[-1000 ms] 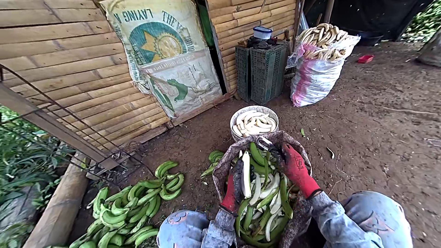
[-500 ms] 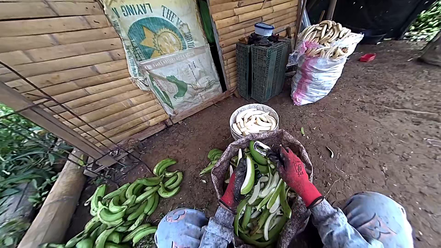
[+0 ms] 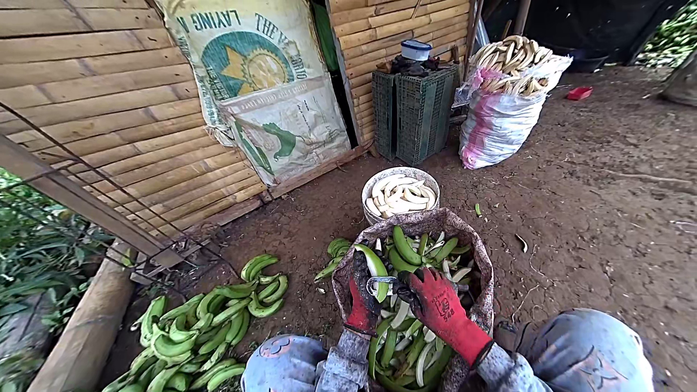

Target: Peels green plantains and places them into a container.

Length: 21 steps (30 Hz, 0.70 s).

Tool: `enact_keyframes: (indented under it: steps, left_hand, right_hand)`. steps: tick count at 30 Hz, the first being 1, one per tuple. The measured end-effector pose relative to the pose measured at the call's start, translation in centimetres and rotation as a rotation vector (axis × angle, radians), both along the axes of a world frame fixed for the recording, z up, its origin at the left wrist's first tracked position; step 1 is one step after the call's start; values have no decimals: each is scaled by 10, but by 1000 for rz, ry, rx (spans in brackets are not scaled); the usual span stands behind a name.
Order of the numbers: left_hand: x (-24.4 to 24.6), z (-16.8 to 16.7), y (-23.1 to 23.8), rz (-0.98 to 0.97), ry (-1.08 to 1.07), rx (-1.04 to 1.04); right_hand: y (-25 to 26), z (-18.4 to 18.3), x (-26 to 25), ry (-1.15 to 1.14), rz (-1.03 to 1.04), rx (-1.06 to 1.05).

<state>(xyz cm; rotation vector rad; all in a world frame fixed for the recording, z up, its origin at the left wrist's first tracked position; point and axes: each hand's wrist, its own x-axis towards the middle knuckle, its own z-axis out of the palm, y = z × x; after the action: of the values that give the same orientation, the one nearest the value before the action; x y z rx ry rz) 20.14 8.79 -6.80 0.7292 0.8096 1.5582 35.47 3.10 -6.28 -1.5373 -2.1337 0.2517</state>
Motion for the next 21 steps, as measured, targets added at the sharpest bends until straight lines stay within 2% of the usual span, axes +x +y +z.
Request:
enact_keyframes:
  steps: [2,4,5,7,9,10,13,16,18,19,21]
  left_hand:
    - [7,3,-8,83,245,56]
    - [9,11,-19,155,544,21]
    - [6,14,-23,115,655,-9]
    - [1,20,-31,-111,810,-32]
    - [1,22,-37,-358,854,-50]
    - [2,18,-36,-388,799,-93]
    - [1,10,-15,-244,368,-201]
    - [-12,7,-1,-61,77,-91]
    - [-15,7,6,-88,-206,-50]
    - [-15,6,7,-100,-290,-41]
    - [-12,4,3,-108,-335,-5]
  right_hand:
    - [9,9,2,21,-41,-157]
    - [20,14,6,35,-38,-255]
    - [24,12,8,55,-34,-269]
    - [35,9,17,110,-92,-279]
    - [52,10,30,93,-189,-347]
    - [58,10,36,99,-214,-368]
    - [49,10,40,184,-179,-273]
    - [20,-1,22,269,30,-11]
    - [8,-10,9,210,128,159]
    - [6,-10,5,171,129,203]
    - [6,-2,3,132,77,123]
